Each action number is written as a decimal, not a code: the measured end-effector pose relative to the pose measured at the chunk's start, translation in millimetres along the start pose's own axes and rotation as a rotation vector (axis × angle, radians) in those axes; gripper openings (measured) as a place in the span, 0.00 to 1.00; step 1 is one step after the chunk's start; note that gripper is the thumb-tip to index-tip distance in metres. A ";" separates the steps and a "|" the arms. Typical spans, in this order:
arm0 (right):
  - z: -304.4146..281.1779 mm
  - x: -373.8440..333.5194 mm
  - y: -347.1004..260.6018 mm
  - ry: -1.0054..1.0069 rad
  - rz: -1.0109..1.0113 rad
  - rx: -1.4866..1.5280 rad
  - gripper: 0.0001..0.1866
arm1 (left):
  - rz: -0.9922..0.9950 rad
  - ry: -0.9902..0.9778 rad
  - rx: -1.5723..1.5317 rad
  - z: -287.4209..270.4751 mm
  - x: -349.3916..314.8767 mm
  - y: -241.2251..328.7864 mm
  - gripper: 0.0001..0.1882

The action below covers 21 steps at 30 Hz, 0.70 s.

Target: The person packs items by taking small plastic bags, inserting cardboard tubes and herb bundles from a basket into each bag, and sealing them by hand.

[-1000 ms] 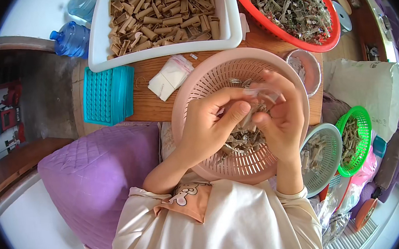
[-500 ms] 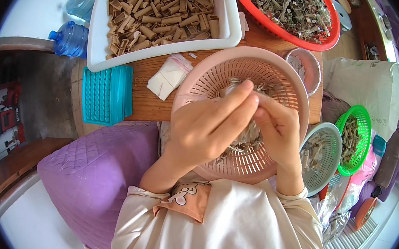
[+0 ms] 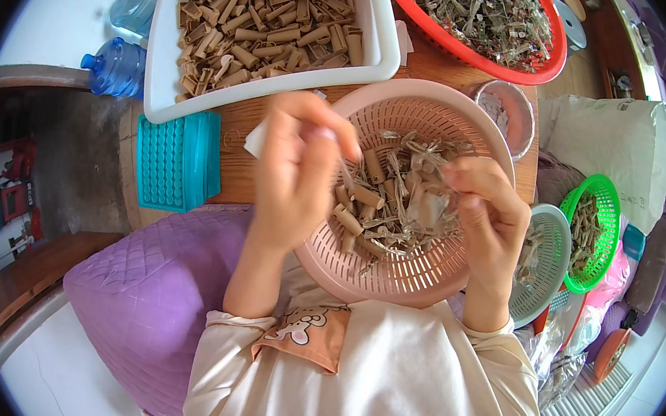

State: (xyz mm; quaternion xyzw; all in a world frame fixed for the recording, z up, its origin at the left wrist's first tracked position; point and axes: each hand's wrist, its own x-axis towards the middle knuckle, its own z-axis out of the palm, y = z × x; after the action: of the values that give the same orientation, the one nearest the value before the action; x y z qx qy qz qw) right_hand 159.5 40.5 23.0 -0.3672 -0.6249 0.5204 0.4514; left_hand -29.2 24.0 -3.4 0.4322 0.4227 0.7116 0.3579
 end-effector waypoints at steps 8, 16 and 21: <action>-5.9 1.2 5.9 -0.048 0.009 0.140 0.08 | -0.210 -0.462 0.225 15.8 -13.4 8.1 0.11; 2.1 -6.1 7.2 0.038 0.344 0.789 0.09 | 0.355 -0.311 0.597 26.1 -21.5 -1.5 0.08; 4.8 -11.1 18.3 0.032 0.411 0.892 0.16 | 0.850 -0.349 0.820 16.0 -17.8 -5.1 0.10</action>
State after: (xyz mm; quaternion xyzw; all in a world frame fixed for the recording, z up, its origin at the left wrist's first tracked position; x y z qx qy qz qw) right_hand 158.4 32.1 2.7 -0.2617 -0.2489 0.8100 0.4621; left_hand -7.3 15.1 -9.4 0.7754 0.3880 0.4902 -0.0886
